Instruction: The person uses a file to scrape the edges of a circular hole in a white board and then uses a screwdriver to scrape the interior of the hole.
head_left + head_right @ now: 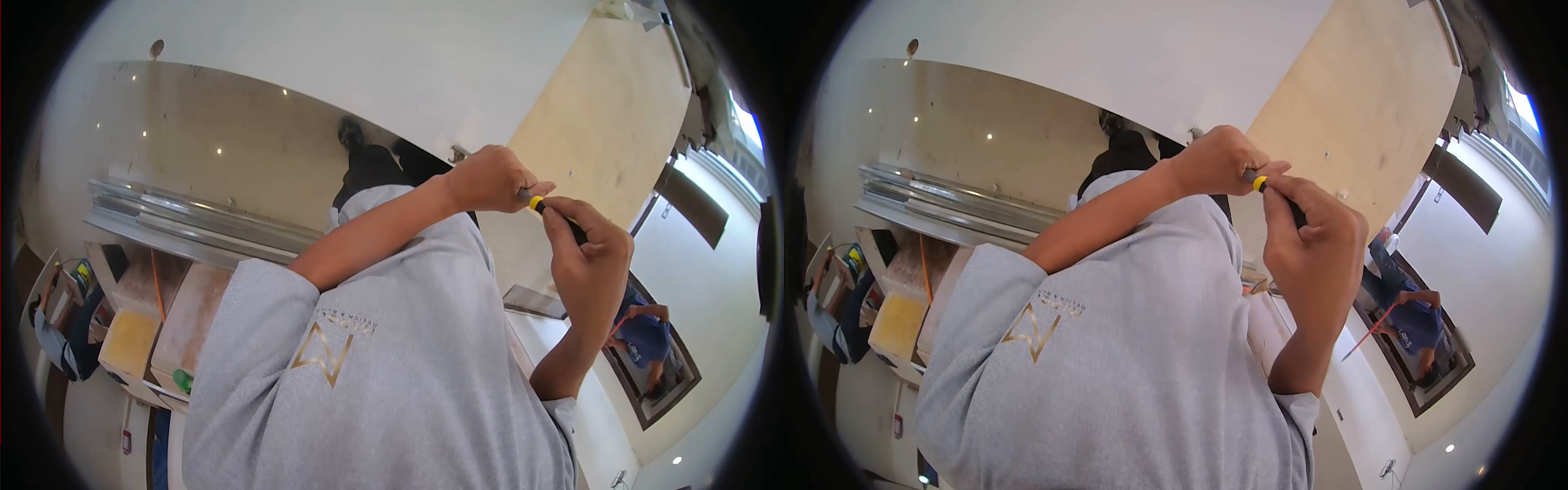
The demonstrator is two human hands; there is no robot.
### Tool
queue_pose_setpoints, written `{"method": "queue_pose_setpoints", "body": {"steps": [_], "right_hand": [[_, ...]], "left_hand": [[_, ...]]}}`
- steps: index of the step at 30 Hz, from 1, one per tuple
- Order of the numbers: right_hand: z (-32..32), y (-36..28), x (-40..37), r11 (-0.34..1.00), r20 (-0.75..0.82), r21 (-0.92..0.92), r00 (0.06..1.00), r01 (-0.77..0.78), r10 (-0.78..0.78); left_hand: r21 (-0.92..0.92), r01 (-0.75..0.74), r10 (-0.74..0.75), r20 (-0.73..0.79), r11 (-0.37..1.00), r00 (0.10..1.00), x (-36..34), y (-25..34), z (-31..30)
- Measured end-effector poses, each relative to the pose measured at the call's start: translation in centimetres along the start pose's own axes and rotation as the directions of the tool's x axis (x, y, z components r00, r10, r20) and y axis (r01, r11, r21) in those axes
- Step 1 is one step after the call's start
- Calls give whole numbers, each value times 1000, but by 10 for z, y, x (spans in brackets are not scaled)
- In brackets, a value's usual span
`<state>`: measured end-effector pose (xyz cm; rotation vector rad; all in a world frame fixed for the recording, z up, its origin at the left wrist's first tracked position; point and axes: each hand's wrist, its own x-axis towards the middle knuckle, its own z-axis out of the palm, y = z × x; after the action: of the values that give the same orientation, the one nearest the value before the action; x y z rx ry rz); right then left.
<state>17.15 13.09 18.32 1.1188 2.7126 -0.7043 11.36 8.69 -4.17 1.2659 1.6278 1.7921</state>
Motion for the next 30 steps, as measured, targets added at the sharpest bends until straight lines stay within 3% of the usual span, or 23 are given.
{"method": "queue_pose_setpoints", "body": {"steps": [2,3,5,9,10,15,16,17,19,23,26,30], "right_hand": [[-4,2,7,990,31,15,990,-142,141],[-6,2,9,977,39,20,977,-212,211],[-7,4,2,986,24,-20,986,-167,168],[-4,12,-4,977,-21,28,977,-210,211],[-7,12,4,965,36,17,964,-263,262],[-1,4,-2,977,14,28,978,-210,210],[-1,2,3,978,18,35,978,-208,207],[-3,1,5,979,17,38,980,-199,198],[-4,-1,5,997,28,-25,997,-78,79],[3,-2,-3,974,-15,-78,976,213,-215],[6,-11,-11,940,80,-194,959,282,-271],[8,-2,-15,910,138,-232,937,345,-320]], "left_hand": [[9,66,-67,78,998,995,0,-3,5],[-16,30,-29,71,999,997,-2,-4,9],[-55,-59,62,51,997,997,1,-11,12],[-90,-26,42,185,996,982,5,-2,2],[-101,-14,33,185,995,982,2,-3,7],[-70,-28,38,150,997,988,4,-8,7],[-101,-62,70,71,993,995,4,-10,9],[-83,-13,23,116,996,993,2,-7,11],[-27,51,-44,203,998,978,6,-4,-2],[-2,122,-121,139,993,983,-2,11,-10],[1,91,-91,-50,996,995,-15,11,0],[2,88,-88,-64,996,994,-19,14,-2]]}}
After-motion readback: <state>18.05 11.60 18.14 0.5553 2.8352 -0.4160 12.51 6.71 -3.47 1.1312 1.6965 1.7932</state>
